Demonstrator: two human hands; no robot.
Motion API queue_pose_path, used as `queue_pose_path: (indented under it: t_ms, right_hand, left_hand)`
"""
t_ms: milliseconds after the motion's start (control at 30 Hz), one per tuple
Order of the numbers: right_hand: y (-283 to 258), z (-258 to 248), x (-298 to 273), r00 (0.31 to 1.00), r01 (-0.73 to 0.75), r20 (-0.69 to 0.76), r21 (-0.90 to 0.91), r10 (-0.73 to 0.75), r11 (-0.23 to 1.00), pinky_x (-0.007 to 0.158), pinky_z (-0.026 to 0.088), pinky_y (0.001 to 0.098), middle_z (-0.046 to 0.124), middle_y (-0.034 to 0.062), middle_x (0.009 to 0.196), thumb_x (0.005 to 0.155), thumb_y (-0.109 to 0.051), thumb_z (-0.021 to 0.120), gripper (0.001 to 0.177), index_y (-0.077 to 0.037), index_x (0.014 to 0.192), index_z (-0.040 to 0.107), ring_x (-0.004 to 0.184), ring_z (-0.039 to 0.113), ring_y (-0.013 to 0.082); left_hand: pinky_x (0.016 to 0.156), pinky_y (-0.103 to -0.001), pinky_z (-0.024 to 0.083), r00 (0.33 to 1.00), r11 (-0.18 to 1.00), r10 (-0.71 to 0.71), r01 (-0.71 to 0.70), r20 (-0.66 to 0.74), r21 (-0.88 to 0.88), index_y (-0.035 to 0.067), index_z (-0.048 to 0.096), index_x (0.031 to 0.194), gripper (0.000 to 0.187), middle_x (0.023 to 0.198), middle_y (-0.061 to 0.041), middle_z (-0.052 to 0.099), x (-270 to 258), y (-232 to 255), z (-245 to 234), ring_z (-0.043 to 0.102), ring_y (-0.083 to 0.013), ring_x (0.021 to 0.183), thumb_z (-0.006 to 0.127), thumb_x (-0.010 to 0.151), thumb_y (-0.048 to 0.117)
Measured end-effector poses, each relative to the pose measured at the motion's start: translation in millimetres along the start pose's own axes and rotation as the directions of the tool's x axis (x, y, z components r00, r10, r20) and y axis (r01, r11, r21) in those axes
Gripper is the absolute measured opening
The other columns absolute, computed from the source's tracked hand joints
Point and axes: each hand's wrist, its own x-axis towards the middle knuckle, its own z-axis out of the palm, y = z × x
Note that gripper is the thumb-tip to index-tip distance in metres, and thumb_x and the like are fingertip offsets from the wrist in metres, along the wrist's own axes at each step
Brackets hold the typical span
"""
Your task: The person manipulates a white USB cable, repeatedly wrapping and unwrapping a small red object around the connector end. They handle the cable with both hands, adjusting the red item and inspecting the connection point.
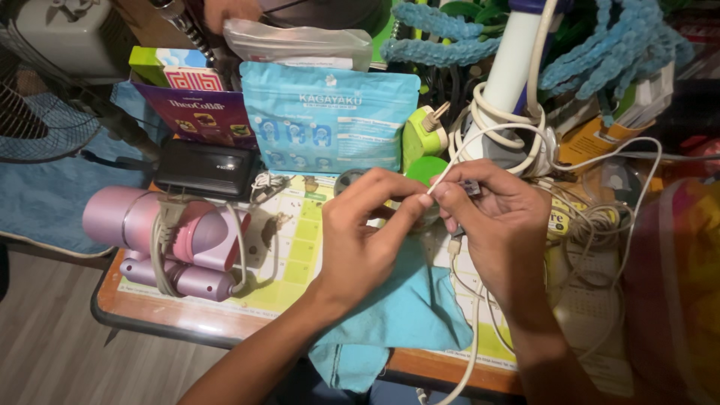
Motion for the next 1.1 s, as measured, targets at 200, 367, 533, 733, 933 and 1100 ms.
queue_pose_path:
  t_ms: [200, 367, 533, 733, 933, 1100]
  right_hand:
    - [5, -5, 0, 1.0, 0.001, 0.024, 0.015, -0.001, 1.0, 0.064, 0.048, 0.02, 0.067, 0.0075, 0.093, 0.098, 0.007, 0.067, 0.006, 0.007, 0.104, 0.07, 0.075, 0.059, 0.0074]
    - [9, -11, 2, 0.999, 0.01, 0.05, 0.025, -0.011, 1.0, 0.066, 0.049, 0.0201, 0.068, 0.0089, 0.098, 0.097, 0.007, 0.067, 0.01, 0.007, 0.107, 0.07, 0.078, 0.061, 0.0084]
    - [10, -12, 3, 0.998, 0.017, 0.06, 0.03, -0.018, 0.999, 0.066, 0.05, 0.0203, 0.069, 0.0102, 0.102, 0.097, 0.007, 0.068, 0.011, 0.007, 0.107, 0.07, 0.079, 0.062, 0.0091]
    - [11, -13, 3, 0.999, 0.007, 0.05, -0.013, -0.006, 1.0, 0.066, 0.051, 0.0202, 0.069, 0.0099, 0.101, 0.096, 0.006, 0.068, 0.01, 0.007, 0.106, 0.07, 0.079, 0.062, 0.0095]
    - [13, -13, 4, 0.998, 0.025, 0.062, -0.001, -0.025, 1.0, 0.067, 0.051, 0.0198, 0.068, 0.0096, 0.1, 0.097, 0.006, 0.067, 0.01, 0.007, 0.107, 0.07, 0.081, 0.062, 0.0089]
    - [12, -12, 4, 0.997, 0.053, 0.063, -0.033, -0.051, 0.998, 0.066, 0.051, 0.0189, 0.067, 0.0085, 0.101, 0.096, 0.008, 0.067, 0.009, 0.007, 0.105, 0.069, 0.083, 0.064, 0.0088]
  left_hand:
    - [0.07, -0.026, 0.057, 0.999, 0.998, -0.026, 0.028, 0.035, -0.06, -0.004, 0.073, 0.103, 0.007, 0.094, -0.009, 0.07, 0, -2, -1, 0.069, -0.0125, 0.081, 0.07, 0.096, -0.001]
    - [0.069, -0.026, 0.062, 0.973, 0.924, -0.205, 0.229, 0.11, -0.307, -0.007, 0.072, 0.103, 0.01, 0.099, -0.009, 0.067, 0, -9, 1, 0.068, -0.0117, 0.081, 0.068, 0.097, 0.0]
    - [0.07, -0.027, 0.063, 0.961, 0.878, -0.241, 0.276, 0.137, -0.39, -0.008, 0.071, 0.104, 0.011, 0.099, -0.009, 0.064, 0, -18, 3, 0.066, -0.0117, 0.083, 0.068, 0.098, 0.001]
    - [0.069, -0.027, 0.06, 0.933, 0.806, -0.302, 0.36, 0.195, -0.47, -0.008, 0.071, 0.105, 0.013, 0.092, -0.008, 0.065, -1, -25, 2, 0.065, -0.011, 0.079, 0.069, 0.099, 0.003]
    - [0.069, -0.027, 0.061, 0.928, 0.813, -0.314, 0.371, 0.2, -0.449, -0.008, 0.071, 0.106, 0.014, 0.092, -0.009, 0.066, 0, -25, 3, 0.065, -0.0106, 0.08, 0.068, 0.099, 0.004]
    - [0.07, -0.027, 0.062, 0.937, 0.837, -0.301, 0.348, 0.177, -0.423, -0.008, 0.071, 0.105, 0.014, 0.096, -0.007, 0.066, -1, -22, 4, 0.066, -0.0112, 0.082, 0.068, 0.099, 0.004]
